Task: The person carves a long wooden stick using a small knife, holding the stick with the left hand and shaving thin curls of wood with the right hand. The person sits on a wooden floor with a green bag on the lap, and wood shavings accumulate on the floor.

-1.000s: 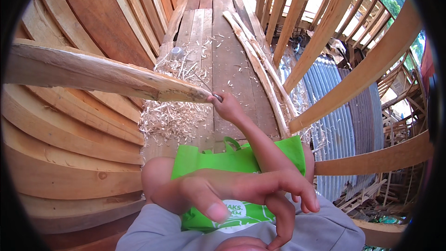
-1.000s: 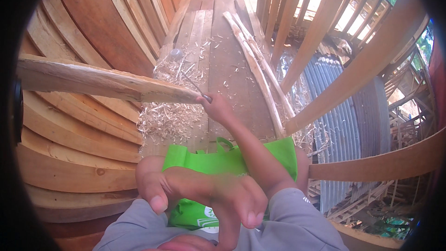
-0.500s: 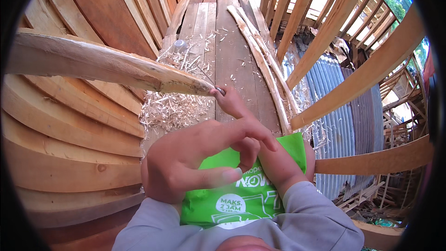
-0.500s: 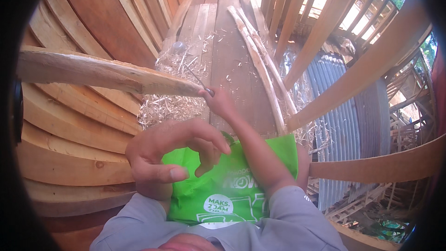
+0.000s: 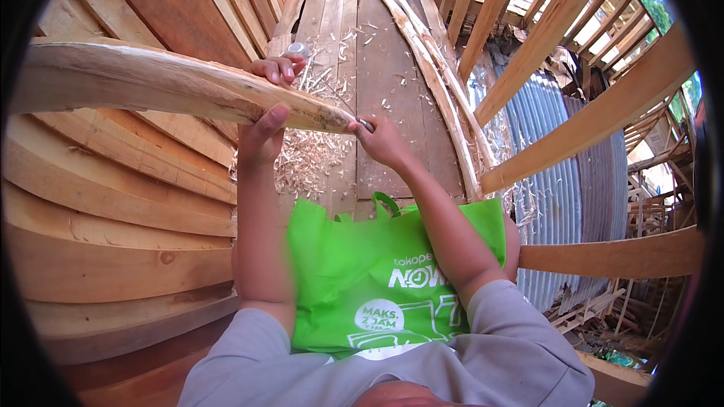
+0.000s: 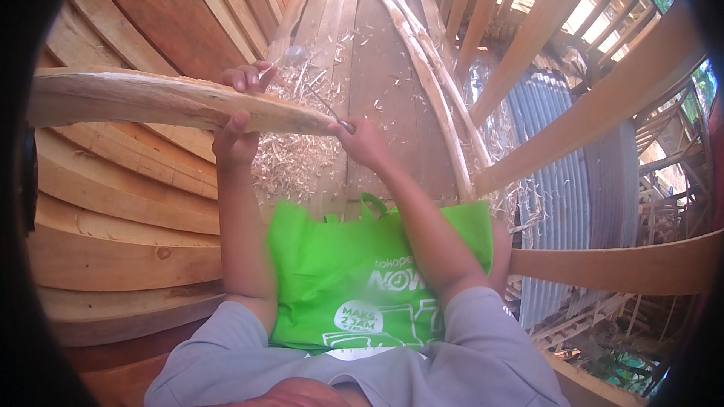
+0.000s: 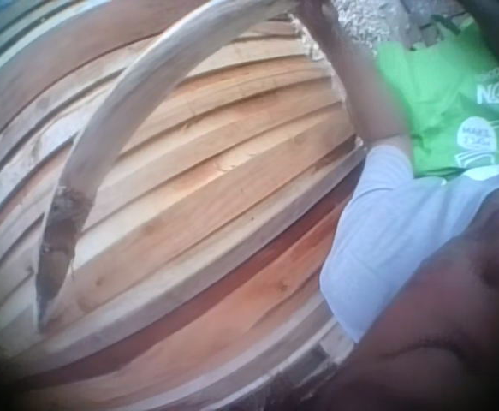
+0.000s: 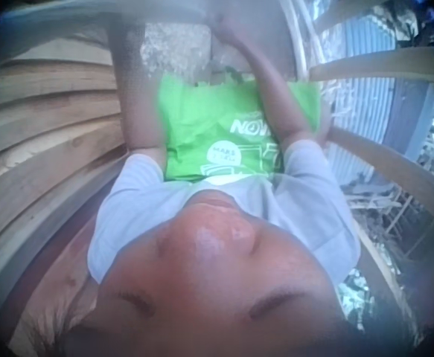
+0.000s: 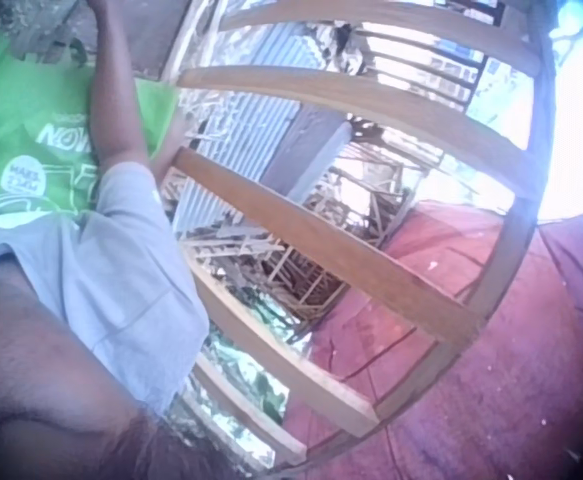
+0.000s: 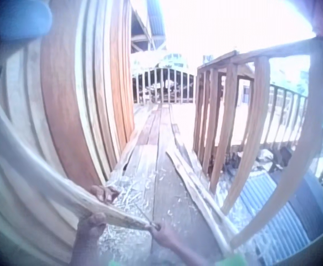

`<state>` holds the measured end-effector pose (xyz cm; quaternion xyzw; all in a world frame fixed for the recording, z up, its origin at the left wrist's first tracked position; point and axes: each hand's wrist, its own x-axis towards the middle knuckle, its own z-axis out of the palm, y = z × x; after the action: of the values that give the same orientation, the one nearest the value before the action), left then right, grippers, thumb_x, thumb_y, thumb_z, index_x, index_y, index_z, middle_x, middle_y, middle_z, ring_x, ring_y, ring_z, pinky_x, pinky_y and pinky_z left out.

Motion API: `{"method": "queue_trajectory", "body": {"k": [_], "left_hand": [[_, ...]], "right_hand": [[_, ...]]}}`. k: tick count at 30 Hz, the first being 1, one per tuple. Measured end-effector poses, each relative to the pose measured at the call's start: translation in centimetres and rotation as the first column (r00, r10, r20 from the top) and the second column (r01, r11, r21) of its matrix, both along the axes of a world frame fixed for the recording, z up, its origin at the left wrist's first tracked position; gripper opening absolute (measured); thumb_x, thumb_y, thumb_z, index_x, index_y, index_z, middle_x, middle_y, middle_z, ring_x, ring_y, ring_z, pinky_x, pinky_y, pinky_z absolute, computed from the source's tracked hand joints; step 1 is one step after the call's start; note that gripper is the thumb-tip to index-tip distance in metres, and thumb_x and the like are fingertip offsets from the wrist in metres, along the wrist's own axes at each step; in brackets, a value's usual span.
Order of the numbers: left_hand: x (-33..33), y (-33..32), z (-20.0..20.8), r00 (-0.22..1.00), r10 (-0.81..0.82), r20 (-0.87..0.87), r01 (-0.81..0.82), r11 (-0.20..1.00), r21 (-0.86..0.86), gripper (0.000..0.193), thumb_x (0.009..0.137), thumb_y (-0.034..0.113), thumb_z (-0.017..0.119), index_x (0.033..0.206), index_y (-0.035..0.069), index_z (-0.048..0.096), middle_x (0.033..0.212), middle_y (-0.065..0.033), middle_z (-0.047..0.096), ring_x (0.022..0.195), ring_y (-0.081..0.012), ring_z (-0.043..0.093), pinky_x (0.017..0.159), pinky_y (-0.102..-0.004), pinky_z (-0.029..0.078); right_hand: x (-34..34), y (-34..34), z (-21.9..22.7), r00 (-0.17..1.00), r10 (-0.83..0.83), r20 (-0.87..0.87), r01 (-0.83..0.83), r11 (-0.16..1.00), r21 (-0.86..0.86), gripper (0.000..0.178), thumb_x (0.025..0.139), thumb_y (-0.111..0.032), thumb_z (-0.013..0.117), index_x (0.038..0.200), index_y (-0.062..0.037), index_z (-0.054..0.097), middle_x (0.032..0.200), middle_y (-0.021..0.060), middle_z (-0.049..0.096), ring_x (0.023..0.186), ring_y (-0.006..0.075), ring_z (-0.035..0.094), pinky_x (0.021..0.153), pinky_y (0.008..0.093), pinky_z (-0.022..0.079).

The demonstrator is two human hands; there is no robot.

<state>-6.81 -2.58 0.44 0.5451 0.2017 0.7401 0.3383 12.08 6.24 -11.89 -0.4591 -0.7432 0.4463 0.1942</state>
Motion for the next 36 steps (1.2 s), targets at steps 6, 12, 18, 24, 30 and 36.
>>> {"method": "queue_trajectory", "body": {"k": [6, 12, 18, 24, 30, 36], "left_hand": [[2.4, 0.5, 0.3, 1.000, -0.014, 0.027, 0.017, 0.994, -0.105, 0.020, 0.082, 0.015, 0.058, 0.094, 0.010, 0.043, 0.075, -0.0020, 0.042, 0.072, -0.0143, 0.041, 0.078, -0.0351, 0.038], [2.4, 0.8, 0.4, 1.000, -0.014, 0.027, 0.017, 0.993, -0.118, 0.014, 0.082, 0.011, 0.055, 0.088, 0.010, 0.042, 0.074, -0.0019, 0.041, 0.072, -0.0149, 0.041, 0.079, -0.0358, 0.038], [2.7, 0.7, 0.9, 0.993, 0.104, 0.050, -0.094, 0.979, -0.182, 0.017, 0.079, 0.010, 0.055, 0.088, 0.009, 0.041, 0.075, -0.0029, 0.041, 0.073, -0.0160, 0.042, 0.081, -0.0378, 0.039], [2.6, 1.0, 1.0, 0.996, 0.079, 0.050, -0.069, 0.984, -0.163, 0.019, 0.077, 0.010, 0.055, 0.088, 0.010, 0.039, 0.075, -0.0032, 0.038, 0.073, -0.0161, 0.041, 0.081, -0.0376, 0.037], [2.9, 0.9, 1.1, 0.989, 0.136, 0.060, -0.124, 0.977, -0.175, 0.020, 0.076, 0.010, 0.055, 0.089, 0.010, 0.039, 0.075, -0.0035, 0.039, 0.074, -0.0164, 0.042, 0.081, -0.0386, 0.038], [2.5, 0.9, 0.8, 0.992, 0.104, 0.072, -0.093, 0.987, -0.132, 0.021, 0.076, 0.010, 0.055, 0.090, 0.010, 0.040, 0.076, -0.0038, 0.040, 0.074, -0.0165, 0.042, 0.081, -0.0389, 0.038]], "right_hand": [[2.2, -0.3, 0.8, 0.988, -0.149, 0.029, 0.149, 0.989, 0.022, 0.052, 0.102, -0.042, 0.047, 0.110, 0.0059, 0.065, 0.084, 0.0193, 0.068, 0.078, 0.0317, 0.068, 0.074, 0.0438, 0.052], [3.0, 0.0, -1.0, 0.972, -0.142, 0.188, 0.190, 0.944, -0.270, 0.050, 0.105, -0.036, 0.040, 0.085, 0.0039, 0.061, 0.068, 0.0159, 0.061, 0.063, 0.0303, 0.059, 0.063, 0.0466, 0.046], [0.2, -2.1, 0.0, 0.982, -0.189, -0.011, 0.189, 0.977, 0.103, 0.050, 0.105, -0.034, 0.037, 0.081, 0.0040, 0.060, 0.066, 0.0194, 0.059, 0.060, 0.0346, 0.059, 0.063, 0.0484, 0.046], [2.6, 1.2, -5.1, 0.963, -0.220, 0.155, 0.245, 0.955, -0.169, 0.049, 0.104, -0.033, 0.038, 0.083, 0.0048, 0.061, 0.072, 0.0273, 0.062, 0.070, 0.0458, 0.060, 0.068, 0.0518, 0.045], [-0.1, -1.8, -1.9, 0.985, -0.169, -0.032, 0.171, 0.982, 0.080, 0.052, 0.105, -0.035, 0.037, 0.083, 0.0067, 0.060, 0.071, 0.0294, 0.061, 0.072, 0.0463, 0.062, 0.070, 0.0528, 0.047], [2.2, 1.0, -3.7, 0.973, -0.193, 0.126, 0.224, 0.921, -0.319, 0.053, 0.105, -0.034, 0.037, 0.078, 0.0078, 0.056, 0.069, 0.0283, 0.060, 0.068, 0.0456, 0.060, 0.067, 0.0524, 0.046]]}}
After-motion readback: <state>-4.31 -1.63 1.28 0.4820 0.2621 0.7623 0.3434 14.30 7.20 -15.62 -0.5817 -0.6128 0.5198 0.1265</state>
